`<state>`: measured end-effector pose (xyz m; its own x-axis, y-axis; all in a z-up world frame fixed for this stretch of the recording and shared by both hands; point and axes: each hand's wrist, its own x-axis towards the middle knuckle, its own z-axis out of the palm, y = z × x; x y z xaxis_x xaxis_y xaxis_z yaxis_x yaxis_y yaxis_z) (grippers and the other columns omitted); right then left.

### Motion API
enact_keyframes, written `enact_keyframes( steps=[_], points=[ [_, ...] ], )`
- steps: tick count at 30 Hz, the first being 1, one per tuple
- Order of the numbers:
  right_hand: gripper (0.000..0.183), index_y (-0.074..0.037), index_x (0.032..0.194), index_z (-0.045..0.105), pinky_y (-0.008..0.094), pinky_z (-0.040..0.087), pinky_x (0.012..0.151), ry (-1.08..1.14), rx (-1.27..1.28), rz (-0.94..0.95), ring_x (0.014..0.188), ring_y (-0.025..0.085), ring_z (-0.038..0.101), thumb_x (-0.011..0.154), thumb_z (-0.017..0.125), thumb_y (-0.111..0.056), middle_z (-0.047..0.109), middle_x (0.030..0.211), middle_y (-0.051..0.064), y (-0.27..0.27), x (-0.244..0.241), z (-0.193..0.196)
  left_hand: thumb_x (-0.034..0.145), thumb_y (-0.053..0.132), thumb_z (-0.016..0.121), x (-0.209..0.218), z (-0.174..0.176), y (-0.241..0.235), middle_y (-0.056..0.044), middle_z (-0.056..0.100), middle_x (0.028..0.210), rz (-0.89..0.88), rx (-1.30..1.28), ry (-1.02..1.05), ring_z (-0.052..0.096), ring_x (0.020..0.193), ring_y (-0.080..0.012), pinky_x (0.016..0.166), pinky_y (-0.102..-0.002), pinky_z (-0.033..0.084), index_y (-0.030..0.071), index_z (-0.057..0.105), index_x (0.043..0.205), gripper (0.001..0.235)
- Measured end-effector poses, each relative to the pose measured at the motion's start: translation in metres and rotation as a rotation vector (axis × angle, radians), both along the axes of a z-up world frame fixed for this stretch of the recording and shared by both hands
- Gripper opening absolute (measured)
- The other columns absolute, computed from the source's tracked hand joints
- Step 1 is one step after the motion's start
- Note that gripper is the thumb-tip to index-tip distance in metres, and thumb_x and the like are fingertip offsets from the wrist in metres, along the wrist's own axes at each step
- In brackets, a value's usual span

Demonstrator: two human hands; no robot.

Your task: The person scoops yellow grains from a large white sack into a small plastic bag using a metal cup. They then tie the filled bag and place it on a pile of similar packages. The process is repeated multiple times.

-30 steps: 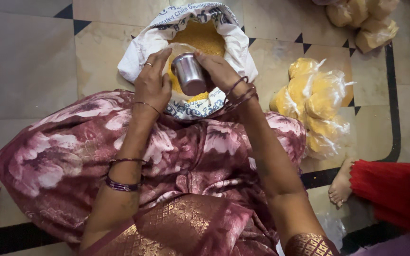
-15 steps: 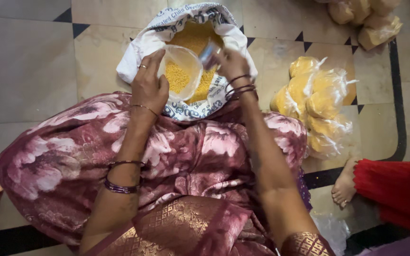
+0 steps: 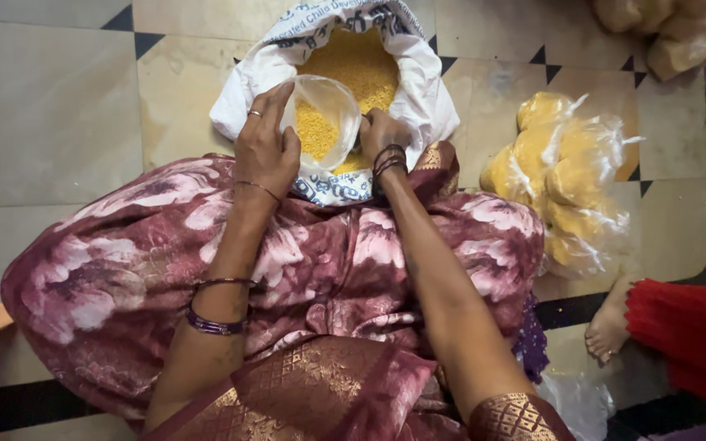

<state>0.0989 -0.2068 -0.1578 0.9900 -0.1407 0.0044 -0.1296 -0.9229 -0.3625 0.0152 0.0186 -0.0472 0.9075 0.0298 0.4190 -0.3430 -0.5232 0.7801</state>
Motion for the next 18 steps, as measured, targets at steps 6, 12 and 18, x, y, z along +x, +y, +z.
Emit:
enact_keyframes(
  steps=[6,12,18],
  points=[
    [0.02,-0.01,0.096,0.075,0.042,0.056,0.071,-0.103,0.131,-0.049,0.076,0.028,0.073,0.088,0.073,-0.028,0.076,0.086,0.012,-0.002,-0.011,0.019,0.09,-0.006,0.054,-0.001,-0.002,-0.002,-0.02,0.059,0.141,0.002,-0.019,0.011,0.061,0.13,-0.0368,0.111,-0.042,0.051,0.003,0.053,0.147,0.058],
    [0.012,-0.008,0.093,0.075,0.036,0.059,0.075,-0.292,0.202,0.079,0.082,0.022,0.075,0.087,0.076,-0.018,0.077,0.094,0.009,-0.01,-0.023,0.026,0.089,-0.005,0.054,-0.002,0.004,-0.001,-0.02,0.059,0.141,0.011,-0.06,0.138,0.065,0.118,-0.0343,0.1,-0.04,0.053,0.004,0.053,0.147,0.059],
    [0.009,-0.007,0.095,0.076,0.03,0.061,0.07,-0.361,0.265,0.142,0.081,0.018,0.076,0.088,0.079,-0.012,0.076,0.096,0.009,-0.018,-0.042,0.061,0.087,-0.006,0.057,0.0,-0.003,-0.001,-0.02,0.059,0.14,-0.007,-0.033,-0.019,0.062,0.125,-0.0372,0.107,-0.042,0.051,0.004,0.052,0.148,0.062]
  ],
)
